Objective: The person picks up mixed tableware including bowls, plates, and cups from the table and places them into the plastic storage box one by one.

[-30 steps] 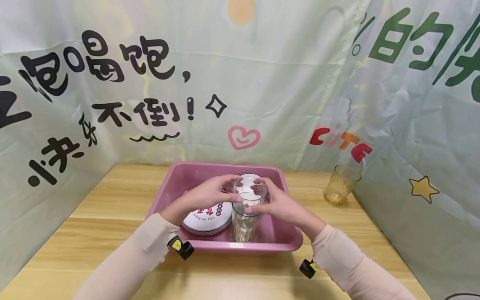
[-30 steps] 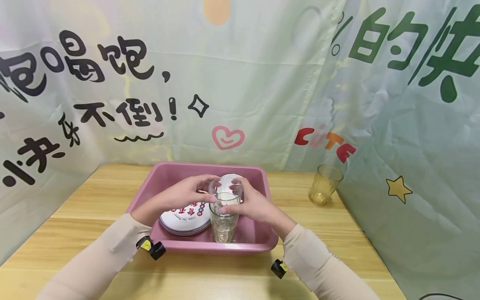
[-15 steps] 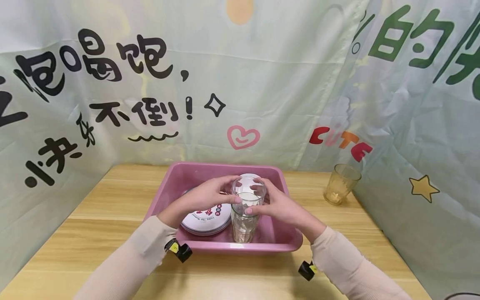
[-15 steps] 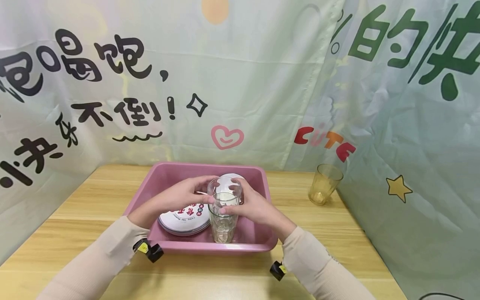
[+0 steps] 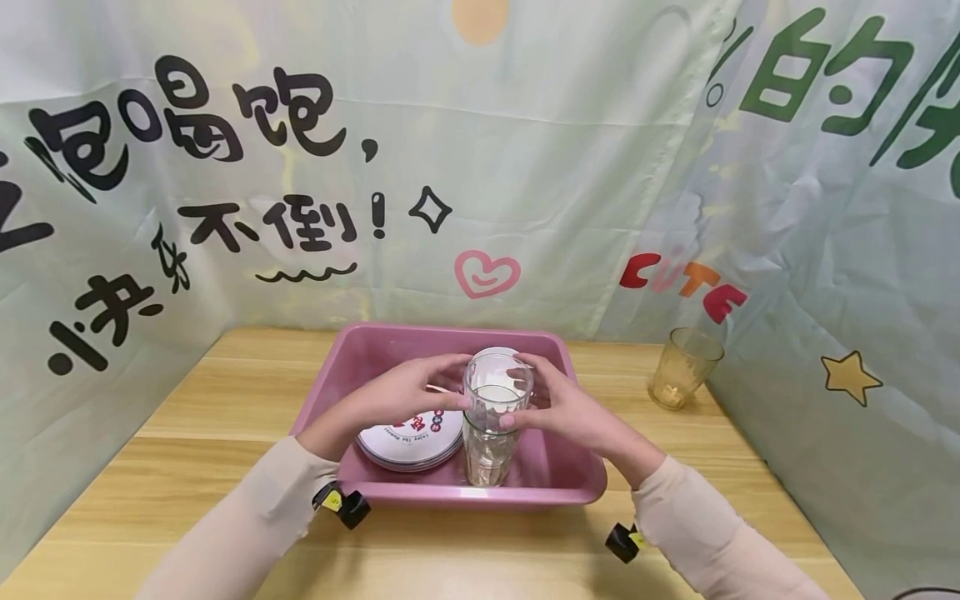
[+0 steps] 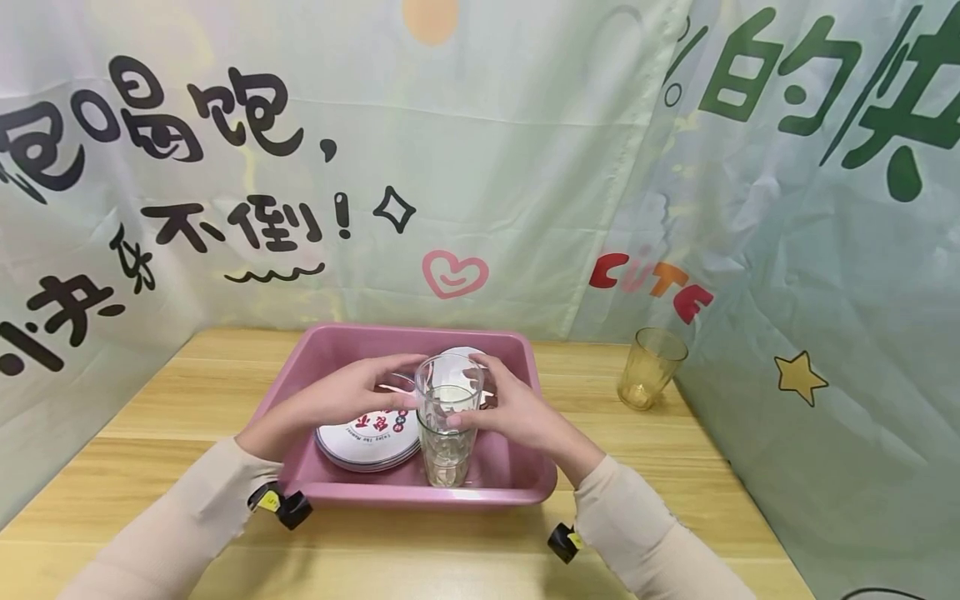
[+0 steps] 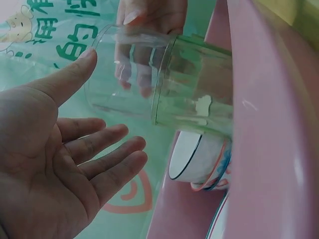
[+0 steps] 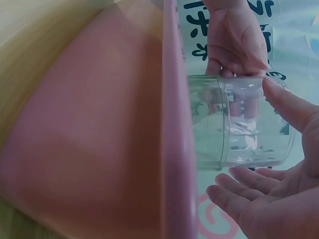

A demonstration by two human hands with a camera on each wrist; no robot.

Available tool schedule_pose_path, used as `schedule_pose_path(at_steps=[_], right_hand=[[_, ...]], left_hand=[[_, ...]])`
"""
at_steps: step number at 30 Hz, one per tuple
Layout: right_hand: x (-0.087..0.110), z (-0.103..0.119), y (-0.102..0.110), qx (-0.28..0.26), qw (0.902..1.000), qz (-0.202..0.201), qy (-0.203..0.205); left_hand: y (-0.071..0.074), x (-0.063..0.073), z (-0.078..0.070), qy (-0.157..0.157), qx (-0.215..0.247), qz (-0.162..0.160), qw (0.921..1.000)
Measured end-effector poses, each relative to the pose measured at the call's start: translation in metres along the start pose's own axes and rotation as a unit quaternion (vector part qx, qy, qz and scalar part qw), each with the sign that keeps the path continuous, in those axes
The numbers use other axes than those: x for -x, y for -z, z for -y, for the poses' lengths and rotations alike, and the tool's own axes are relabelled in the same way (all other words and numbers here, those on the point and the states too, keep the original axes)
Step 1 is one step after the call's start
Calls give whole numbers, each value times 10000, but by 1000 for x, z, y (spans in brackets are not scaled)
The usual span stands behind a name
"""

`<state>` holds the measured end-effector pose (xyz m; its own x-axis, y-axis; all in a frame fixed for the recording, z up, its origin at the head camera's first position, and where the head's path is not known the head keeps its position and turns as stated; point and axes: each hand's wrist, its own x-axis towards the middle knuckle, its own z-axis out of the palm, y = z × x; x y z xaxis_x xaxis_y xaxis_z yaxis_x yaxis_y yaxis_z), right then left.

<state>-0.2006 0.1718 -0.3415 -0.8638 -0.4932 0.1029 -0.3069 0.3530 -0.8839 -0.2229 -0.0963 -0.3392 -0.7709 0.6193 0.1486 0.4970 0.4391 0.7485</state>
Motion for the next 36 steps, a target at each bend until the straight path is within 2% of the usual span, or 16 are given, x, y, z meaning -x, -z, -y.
schedule_pose_path(at_steps=[10, 23, 29, 36], right_hand=[[9, -6, 14, 143, 9999, -94, -20], [24, -20, 40, 301, 9986, -443, -46], [31, -24, 52, 341, 9965, -755, -94], [41, -36, 67, 778, 9892, -1211, -281]], left_hand=[[14, 18, 9, 24, -254, -130, 9996], [41, 45, 35, 303, 65, -558, 9980], [54, 60, 48, 578, 6, -774, 9953], [65, 75, 58, 786, -171, -1055, 9912]])
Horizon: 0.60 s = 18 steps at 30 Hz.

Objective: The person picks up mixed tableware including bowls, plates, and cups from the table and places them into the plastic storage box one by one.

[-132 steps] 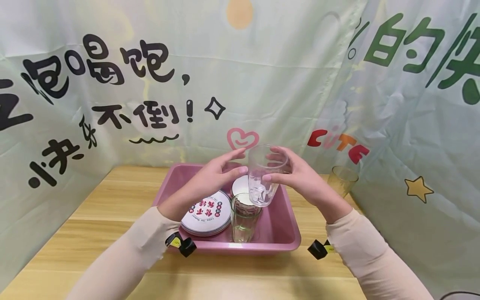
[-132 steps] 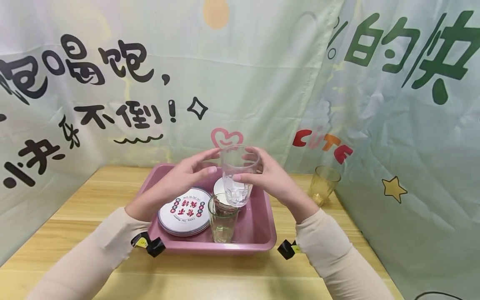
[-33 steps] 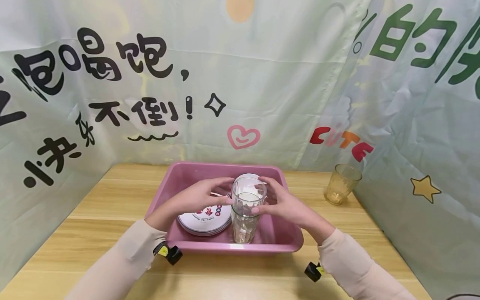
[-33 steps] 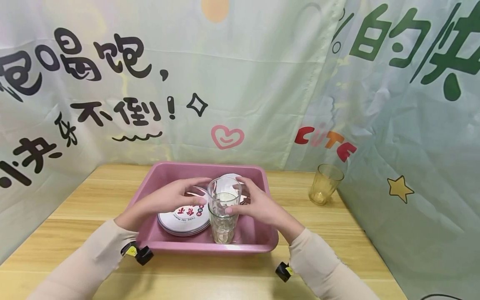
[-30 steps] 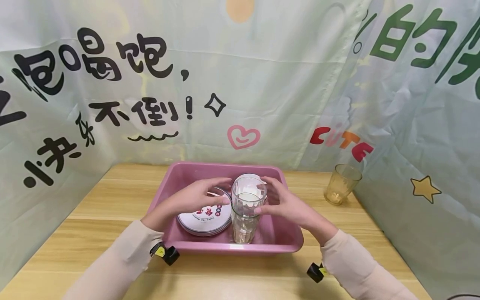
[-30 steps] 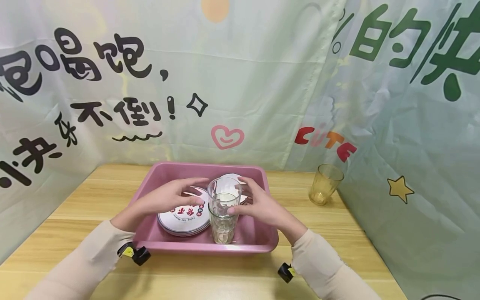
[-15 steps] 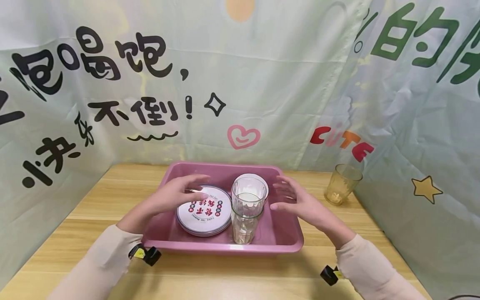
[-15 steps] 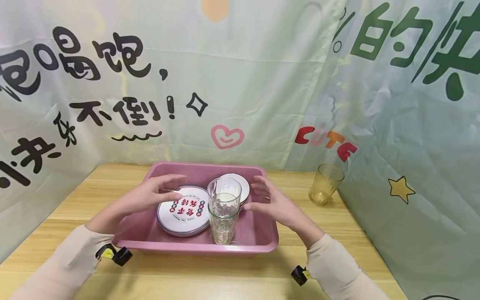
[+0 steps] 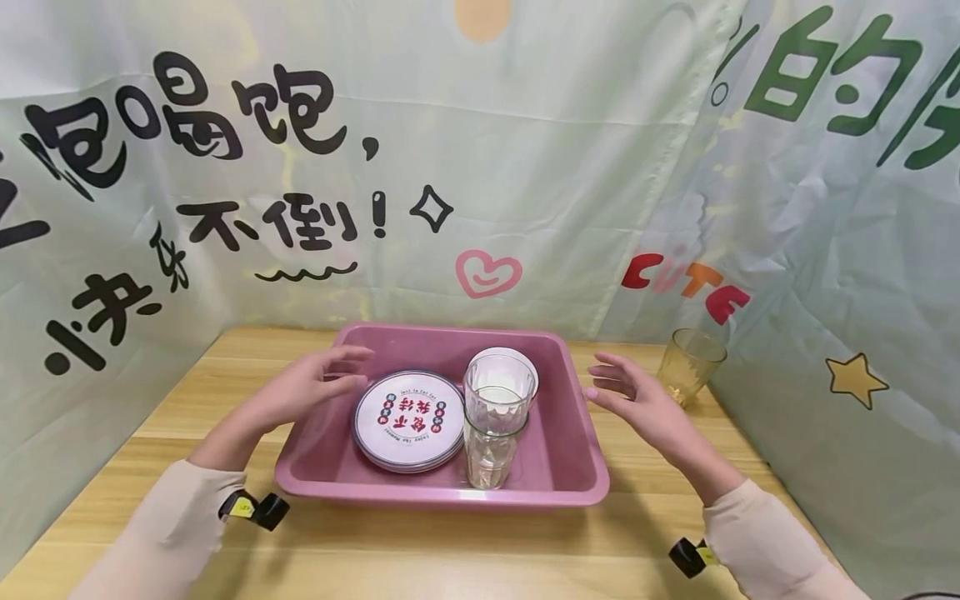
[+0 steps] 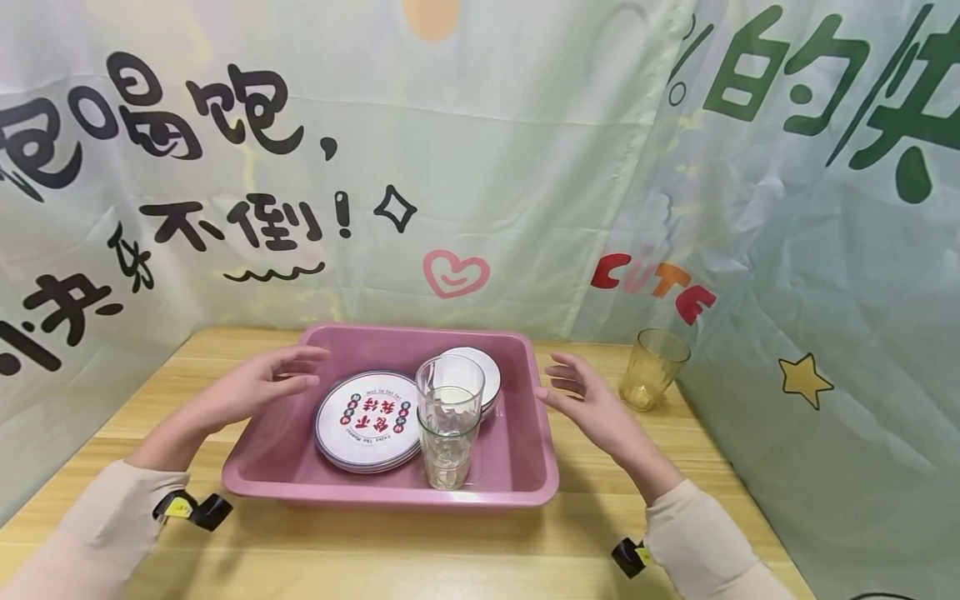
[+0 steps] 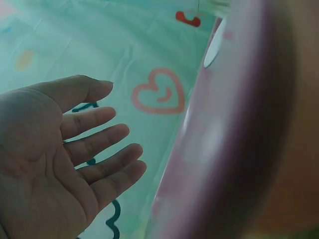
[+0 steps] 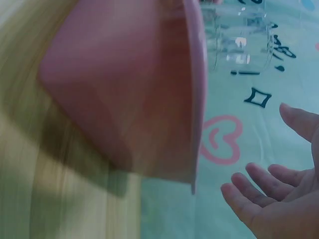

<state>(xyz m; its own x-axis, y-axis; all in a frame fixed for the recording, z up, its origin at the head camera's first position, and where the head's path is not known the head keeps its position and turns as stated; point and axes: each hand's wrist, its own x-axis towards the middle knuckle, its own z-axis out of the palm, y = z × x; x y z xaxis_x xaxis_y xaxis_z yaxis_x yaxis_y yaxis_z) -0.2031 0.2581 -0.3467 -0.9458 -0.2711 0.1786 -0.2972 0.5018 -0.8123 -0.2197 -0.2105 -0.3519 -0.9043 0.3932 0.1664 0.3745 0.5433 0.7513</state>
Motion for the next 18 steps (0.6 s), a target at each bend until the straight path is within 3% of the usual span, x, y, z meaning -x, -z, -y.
schedule_pose_path(at_steps=[6, 11, 18], right_hand=[[5, -17, 13, 451, 9984, -308, -176], [8, -28, 25, 561, 9969, -473, -301], [15, -40, 45, 888, 9919, -714, -553]], left_hand=[[9, 7, 17, 31, -74, -369, 9993], [14, 10, 36, 245, -224, -795, 9963], [14, 13, 60, 540, 115, -958, 9939]])
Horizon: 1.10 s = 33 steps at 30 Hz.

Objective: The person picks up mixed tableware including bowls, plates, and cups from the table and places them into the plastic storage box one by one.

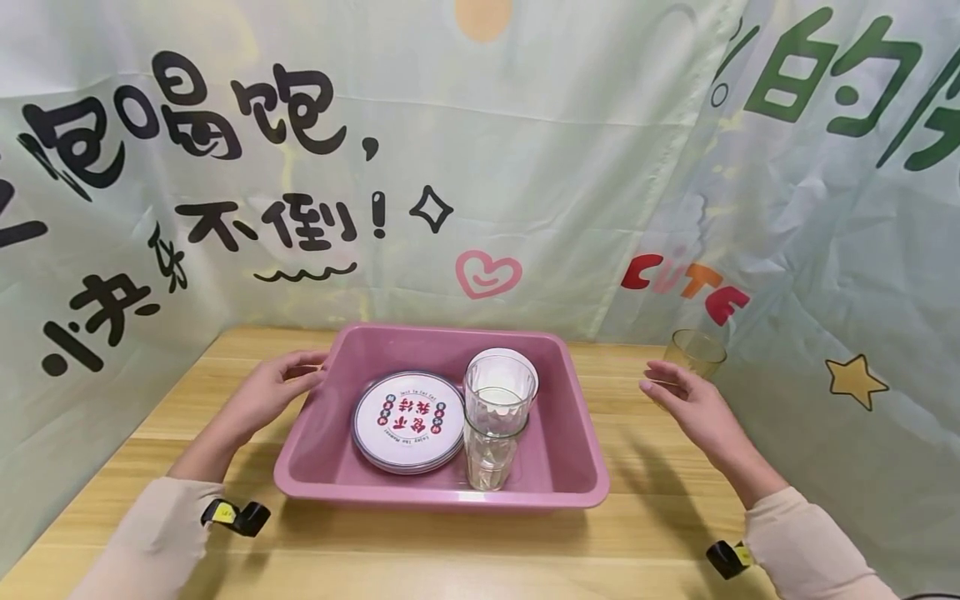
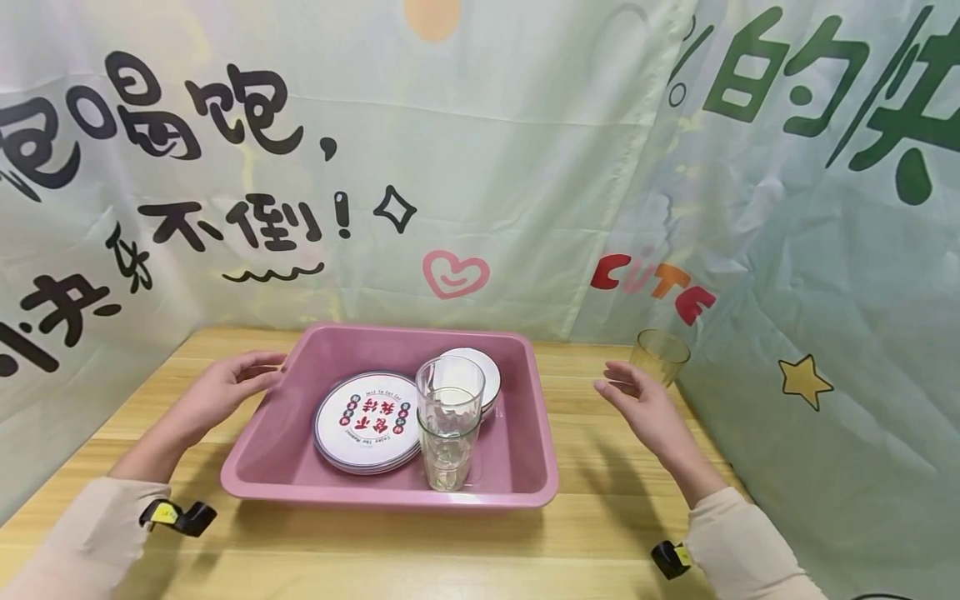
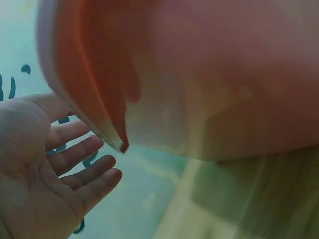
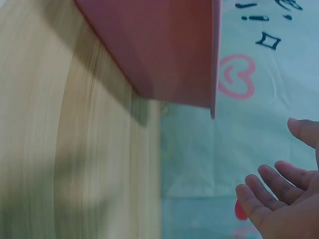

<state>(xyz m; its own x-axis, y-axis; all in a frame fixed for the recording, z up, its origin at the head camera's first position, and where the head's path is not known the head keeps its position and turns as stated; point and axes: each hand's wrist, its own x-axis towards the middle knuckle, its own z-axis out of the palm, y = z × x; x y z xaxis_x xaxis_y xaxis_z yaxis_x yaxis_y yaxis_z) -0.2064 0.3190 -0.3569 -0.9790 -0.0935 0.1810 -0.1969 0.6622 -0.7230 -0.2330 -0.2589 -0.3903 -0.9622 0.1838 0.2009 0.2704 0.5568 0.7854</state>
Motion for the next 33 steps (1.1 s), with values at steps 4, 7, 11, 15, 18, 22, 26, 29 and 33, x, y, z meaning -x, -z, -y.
schedule_pose_path(at_steps=[4, 7, 11, 15, 18, 22, 26, 29, 33], right_hand=[[-1, -13, 7, 95, 9997, -166, -134], [-1, -25, 11, 153, 9994, -266, -176], [-3, -37, 17, 205, 9988, -403, -168], [-4, -46, 22, 253, 9979, -549, -223], [-5, -51, 25, 171, 9972, -628, -365], [-7, -58, 30, 85, 9956, -723, -586], [-9, -63, 34, -23, 9934, -854, -769], [-10, -67, 35, -76, 9906, -997, -933], [-12, -72, 35, -28, 9877, -1093, -1117]], left_hand=[[-5, 1, 10, 161, 511, 45, 9986], [-10, 0, 18, 257, 816, 114, 9963], [-15, -1, 28, 300, 1036, 229, 9939], [-19, -2, 35, 401, 1335, 350, 9896], [-21, -1, 38, 544, 1598, 379, 9849], [-23, 1, 42, 604, 1871, 413, 9796], [-26, 1, 46, 525, 2224, 516, 9722], [-28, 1, 48, 521, 2498, 586, 9651], [-30, 3, 49, 567, 2687, 573, 9598]])
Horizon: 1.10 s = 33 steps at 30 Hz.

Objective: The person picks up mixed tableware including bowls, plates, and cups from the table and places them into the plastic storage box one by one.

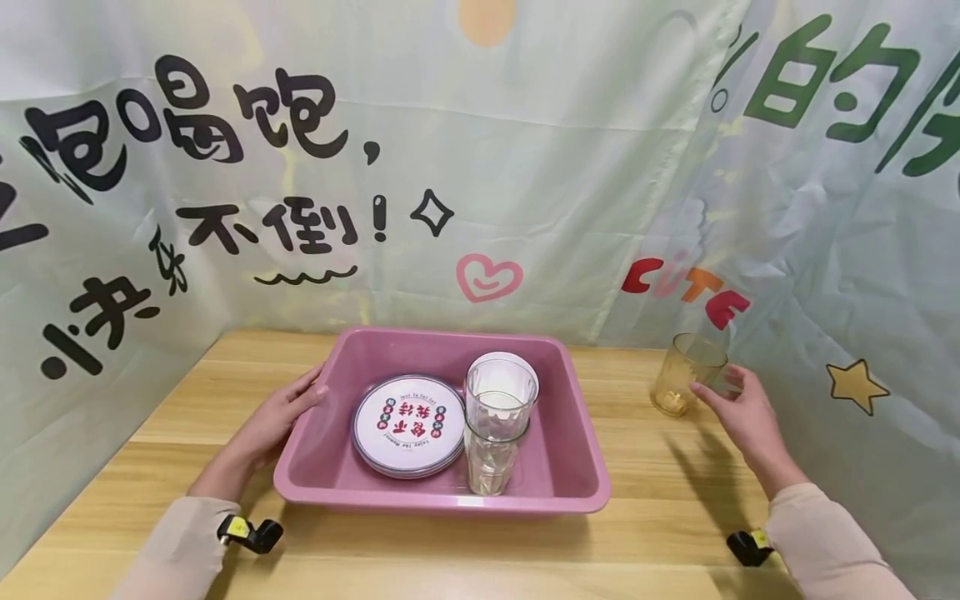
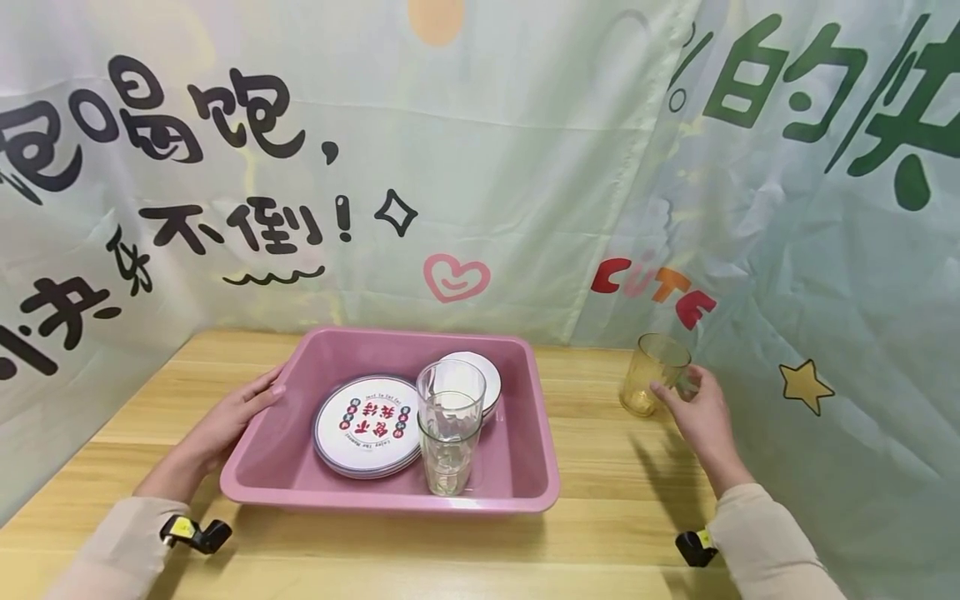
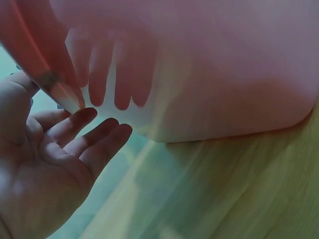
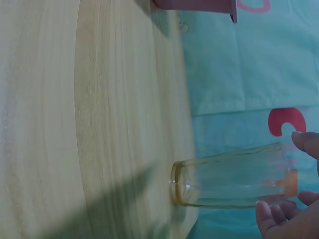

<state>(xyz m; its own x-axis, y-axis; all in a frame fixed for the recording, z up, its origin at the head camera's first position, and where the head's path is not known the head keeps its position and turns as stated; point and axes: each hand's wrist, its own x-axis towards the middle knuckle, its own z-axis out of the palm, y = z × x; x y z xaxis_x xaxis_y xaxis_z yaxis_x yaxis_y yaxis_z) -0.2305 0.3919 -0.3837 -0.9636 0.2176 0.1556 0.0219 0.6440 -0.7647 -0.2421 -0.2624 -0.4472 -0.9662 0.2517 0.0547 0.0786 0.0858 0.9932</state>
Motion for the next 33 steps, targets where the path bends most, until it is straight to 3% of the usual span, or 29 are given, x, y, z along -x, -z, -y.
schedule_pose_path(at_steps=[11, 23, 33], right_hand=[[-18, -11, -5, -125, 9994, 214, -247], [-42, -18, -15, -888, 9959, 91, -121], [-53, -22, -22, -1147, 9929, -118, -306]], left_hand=[[-3, 6, 3, -43, 538, 21, 9985], [-8, 3, 5, -18, 666, -13, 9978], [-7, 3, 5, 44, 615, -59, 9981]])
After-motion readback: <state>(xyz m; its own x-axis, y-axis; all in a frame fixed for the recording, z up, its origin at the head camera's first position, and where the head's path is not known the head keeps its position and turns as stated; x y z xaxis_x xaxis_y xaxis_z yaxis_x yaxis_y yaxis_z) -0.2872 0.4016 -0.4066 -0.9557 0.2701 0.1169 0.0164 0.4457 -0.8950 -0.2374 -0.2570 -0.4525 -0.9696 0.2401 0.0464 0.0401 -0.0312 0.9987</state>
